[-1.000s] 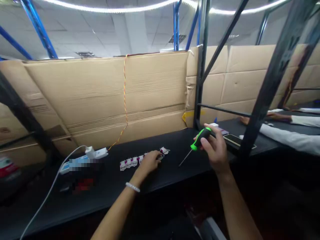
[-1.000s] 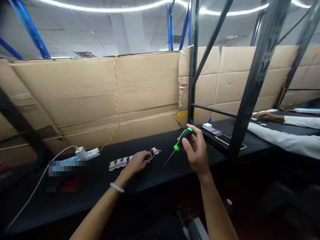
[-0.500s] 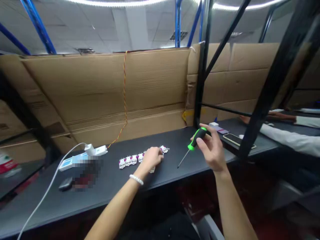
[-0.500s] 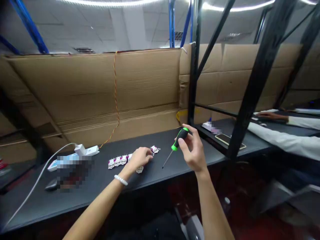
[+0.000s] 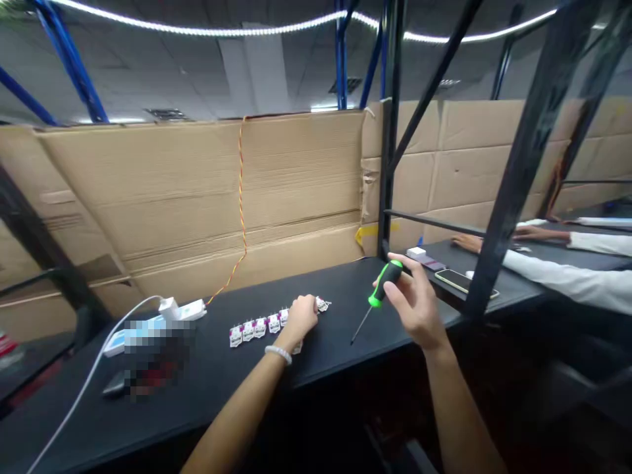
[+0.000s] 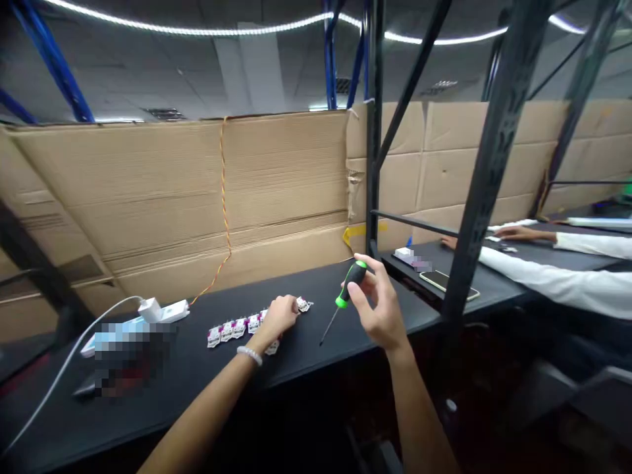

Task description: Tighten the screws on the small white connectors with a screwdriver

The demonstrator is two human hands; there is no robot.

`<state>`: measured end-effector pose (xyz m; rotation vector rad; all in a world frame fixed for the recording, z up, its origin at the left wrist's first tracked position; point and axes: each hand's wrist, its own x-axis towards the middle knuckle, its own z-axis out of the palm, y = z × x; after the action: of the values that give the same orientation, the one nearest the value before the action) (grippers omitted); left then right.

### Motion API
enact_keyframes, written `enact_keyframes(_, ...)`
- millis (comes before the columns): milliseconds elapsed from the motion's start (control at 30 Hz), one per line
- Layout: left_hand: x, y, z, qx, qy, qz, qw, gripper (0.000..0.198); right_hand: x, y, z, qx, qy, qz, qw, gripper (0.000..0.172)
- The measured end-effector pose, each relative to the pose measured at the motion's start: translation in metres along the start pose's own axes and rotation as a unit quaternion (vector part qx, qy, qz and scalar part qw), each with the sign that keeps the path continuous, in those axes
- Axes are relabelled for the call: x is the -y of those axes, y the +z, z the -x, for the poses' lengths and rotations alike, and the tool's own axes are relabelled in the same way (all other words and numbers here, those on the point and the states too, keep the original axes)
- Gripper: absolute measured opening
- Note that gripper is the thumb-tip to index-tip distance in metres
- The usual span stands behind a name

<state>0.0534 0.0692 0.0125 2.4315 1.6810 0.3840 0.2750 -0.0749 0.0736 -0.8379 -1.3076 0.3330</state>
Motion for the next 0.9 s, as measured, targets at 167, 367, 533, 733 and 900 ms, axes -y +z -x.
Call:
enact_keyframes(167, 0.007, -0.009, 0.009, -0.007, 0.023, 0.029, 0.999, 0.027, -0.001, -0.002, 0.001, 0.006, 0.013, 0.007, 1.0, 0.052)
enact_keyframes(367, 0.014, -0.027, 0.04, -0.06, 0.049, 0.093, 0.993, 0.029, 0.003, 0.0, 0.001, 0.011, 0.011, 0.013, 1.0, 0.05)
enact_keyframes(533, 0.026, -0.033, 0.07, -0.129, 0.084, 0.225, 0.962, 0.024, 0.001, 0.007, 0.002, 0.039, 0.013, 0.003, 0.999, 0.052)
enact_keyframes(733, 0.027, -0.033, 0.097, -0.142, 0.089, 0.305, 0.938, 0.019, 0.002, 0.021, 0.007, 0.085, 0.016, -0.006, 0.996, 0.051)
enact_keyframes(900, 0.024, -0.031, 0.112, -0.111, 0.09, 0.377, 0.915, 0.019, 0.006, 0.034, 0.012, 0.145, 0.028, -0.034, 0.988, 0.047)
